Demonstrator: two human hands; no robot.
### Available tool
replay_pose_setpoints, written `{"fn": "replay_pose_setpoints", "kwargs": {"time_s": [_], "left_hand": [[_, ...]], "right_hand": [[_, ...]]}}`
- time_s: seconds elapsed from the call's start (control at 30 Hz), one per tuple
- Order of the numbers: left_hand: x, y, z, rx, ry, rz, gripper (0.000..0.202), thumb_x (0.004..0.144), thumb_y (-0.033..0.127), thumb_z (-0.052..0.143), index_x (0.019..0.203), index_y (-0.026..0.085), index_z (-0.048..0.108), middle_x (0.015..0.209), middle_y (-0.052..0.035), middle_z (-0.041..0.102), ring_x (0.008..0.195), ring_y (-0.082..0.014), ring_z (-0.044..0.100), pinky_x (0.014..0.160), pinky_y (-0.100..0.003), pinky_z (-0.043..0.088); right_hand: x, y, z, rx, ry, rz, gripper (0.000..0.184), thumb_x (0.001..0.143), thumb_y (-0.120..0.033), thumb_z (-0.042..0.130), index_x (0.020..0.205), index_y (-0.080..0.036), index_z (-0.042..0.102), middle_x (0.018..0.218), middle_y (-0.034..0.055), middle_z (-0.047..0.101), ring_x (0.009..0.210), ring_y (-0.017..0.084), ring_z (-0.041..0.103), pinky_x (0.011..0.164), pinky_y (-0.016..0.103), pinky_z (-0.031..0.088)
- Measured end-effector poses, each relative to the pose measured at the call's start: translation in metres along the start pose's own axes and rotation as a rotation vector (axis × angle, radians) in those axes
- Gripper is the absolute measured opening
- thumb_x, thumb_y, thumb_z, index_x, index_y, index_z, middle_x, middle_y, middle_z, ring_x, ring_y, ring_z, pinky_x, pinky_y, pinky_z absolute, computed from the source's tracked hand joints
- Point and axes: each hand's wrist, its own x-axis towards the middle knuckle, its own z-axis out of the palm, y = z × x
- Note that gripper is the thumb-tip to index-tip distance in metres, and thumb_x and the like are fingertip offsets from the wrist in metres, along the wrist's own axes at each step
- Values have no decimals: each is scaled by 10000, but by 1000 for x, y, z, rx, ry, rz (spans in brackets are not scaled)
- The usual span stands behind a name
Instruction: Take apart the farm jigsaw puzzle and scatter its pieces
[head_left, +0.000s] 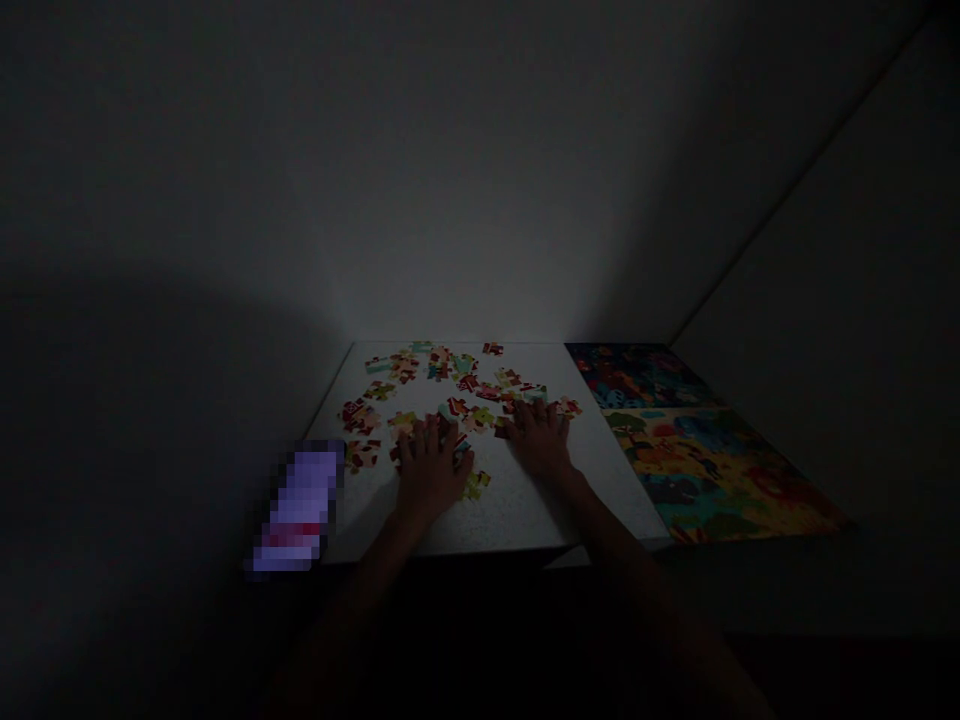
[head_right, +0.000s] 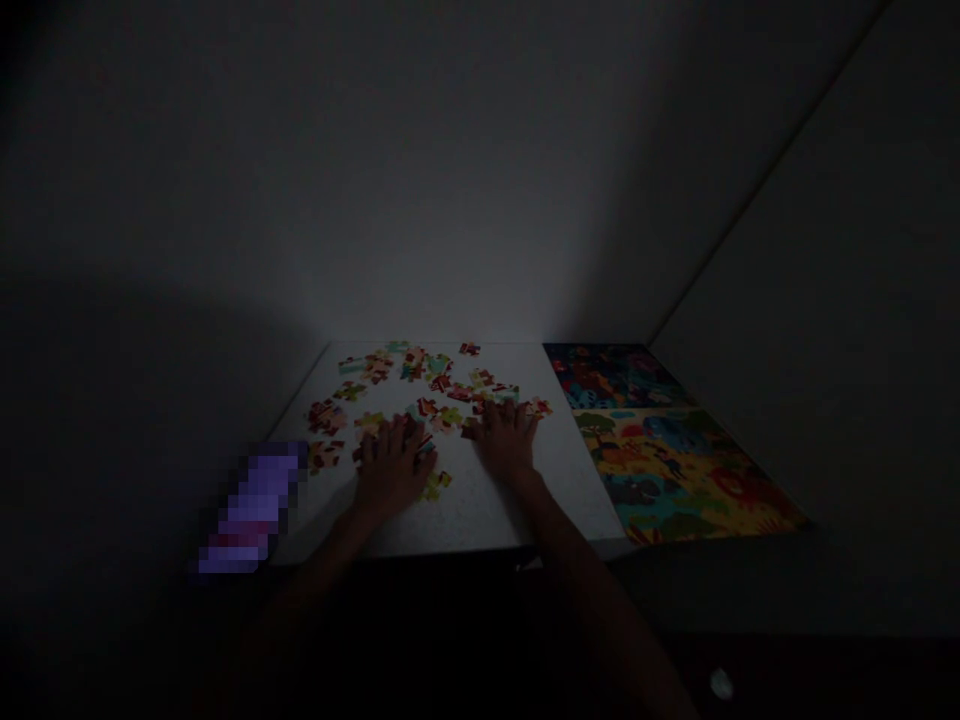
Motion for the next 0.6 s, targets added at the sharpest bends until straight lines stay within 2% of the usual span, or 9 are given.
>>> {"fn": "replay_pose_setpoints", "kwargs": {"time_s": [0.13,0.33,0.47,0.6], "left_hand": [[-6,7,-3,-31,-32,3,581,963,514,437,1460,215,480,1570,-167,346,1458,-390,289,1180,-617,164],[-14,21,-1,-103,1,81,544,966,489,438,1453,252,489,1564,-128,375,1465,-354,294,1193,-596,182],[-15,30,-2,-118,-13,78,536,972,487,411,1438,239,507,1563,-131,379,1457,-364,308,1186,-601,197],[-12,45,-3,-121,-59,114,501,968,458,415,1373,207,571,1548,-139,406,1453,-357,318,1194,-584,195]], "right_hand": [[26,-12,5,30,30,42,640,985,-571,286,1525,-231,341,1590,181,300,1457,410,225,1103,680,140],[54,-41,9,150,29,90,702,967,-603,291,1515,-168,348,1580,235,287,1461,448,193,1078,730,101],[62,-61,2,198,-39,68,696,969,-585,315,1504,-143,357,1591,235,258,1470,442,172,1106,685,104],[63,-75,-3,199,-95,-27,697,956,-619,325,1496,-183,374,1596,222,258,1475,430,171,1113,686,89]]}}
